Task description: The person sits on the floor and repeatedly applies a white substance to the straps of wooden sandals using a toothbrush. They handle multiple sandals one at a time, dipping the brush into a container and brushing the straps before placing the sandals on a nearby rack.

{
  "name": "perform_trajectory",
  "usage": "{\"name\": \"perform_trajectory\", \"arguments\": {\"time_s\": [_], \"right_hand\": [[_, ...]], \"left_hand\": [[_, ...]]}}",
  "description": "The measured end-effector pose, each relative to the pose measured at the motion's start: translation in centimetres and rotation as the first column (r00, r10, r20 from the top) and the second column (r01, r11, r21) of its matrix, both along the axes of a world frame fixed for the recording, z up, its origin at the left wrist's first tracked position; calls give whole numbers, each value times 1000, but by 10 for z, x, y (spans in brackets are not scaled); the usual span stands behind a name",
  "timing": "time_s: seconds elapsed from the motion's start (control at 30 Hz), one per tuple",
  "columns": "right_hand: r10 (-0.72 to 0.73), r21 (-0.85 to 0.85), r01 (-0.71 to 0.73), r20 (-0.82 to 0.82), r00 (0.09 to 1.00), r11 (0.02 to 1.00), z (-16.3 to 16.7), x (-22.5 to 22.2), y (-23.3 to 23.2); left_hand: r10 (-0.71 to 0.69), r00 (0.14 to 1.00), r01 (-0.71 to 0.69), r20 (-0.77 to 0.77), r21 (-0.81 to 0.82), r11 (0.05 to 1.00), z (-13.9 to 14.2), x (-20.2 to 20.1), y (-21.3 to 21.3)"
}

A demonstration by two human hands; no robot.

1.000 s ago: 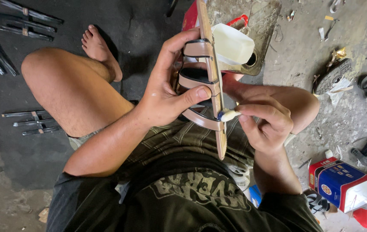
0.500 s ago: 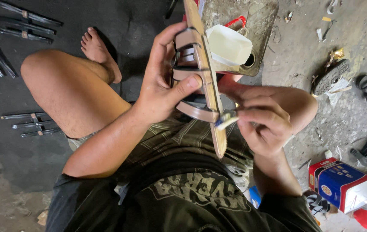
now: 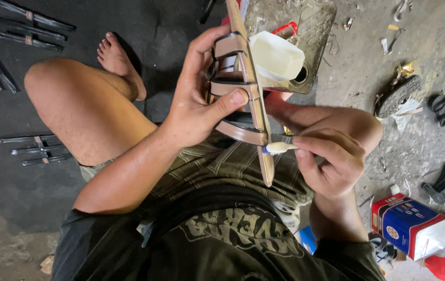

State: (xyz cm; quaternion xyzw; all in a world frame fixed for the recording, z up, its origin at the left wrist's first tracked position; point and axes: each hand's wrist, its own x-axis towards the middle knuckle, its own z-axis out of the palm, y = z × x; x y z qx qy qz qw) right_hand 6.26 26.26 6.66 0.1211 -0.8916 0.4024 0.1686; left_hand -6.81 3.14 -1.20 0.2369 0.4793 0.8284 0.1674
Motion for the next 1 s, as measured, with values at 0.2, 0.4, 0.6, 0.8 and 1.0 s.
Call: {"name": "perform_trajectory", "arguments": {"time_s": [0.2, 0.4, 0.6, 0.8, 1.0], "right_hand": [[-77, 31, 76, 28, 997, 997, -3, -3, -2], [-23, -58, 24, 16, 1000, 998, -12, 3, 0], [36, -355, -9, 69, 997, 935, -19, 13, 0], [-200, -151, 167, -235, 951, 974, -37, 2, -17], [-357, -250, 354, 35, 933, 901, -33, -7, -4]], "left_hand": [[-57, 998, 57, 17, 6, 998, 3, 4, 0], [1, 1000, -1, -6, -14, 1000, 1, 0, -3], [43, 992, -46, 115, 22, 999, -20, -5, 0], [103, 984, -74, 149, -190, 979, -11, -22, 15], [-38, 573, -576, -819, -435, 692, 20, -14, 0]]}}
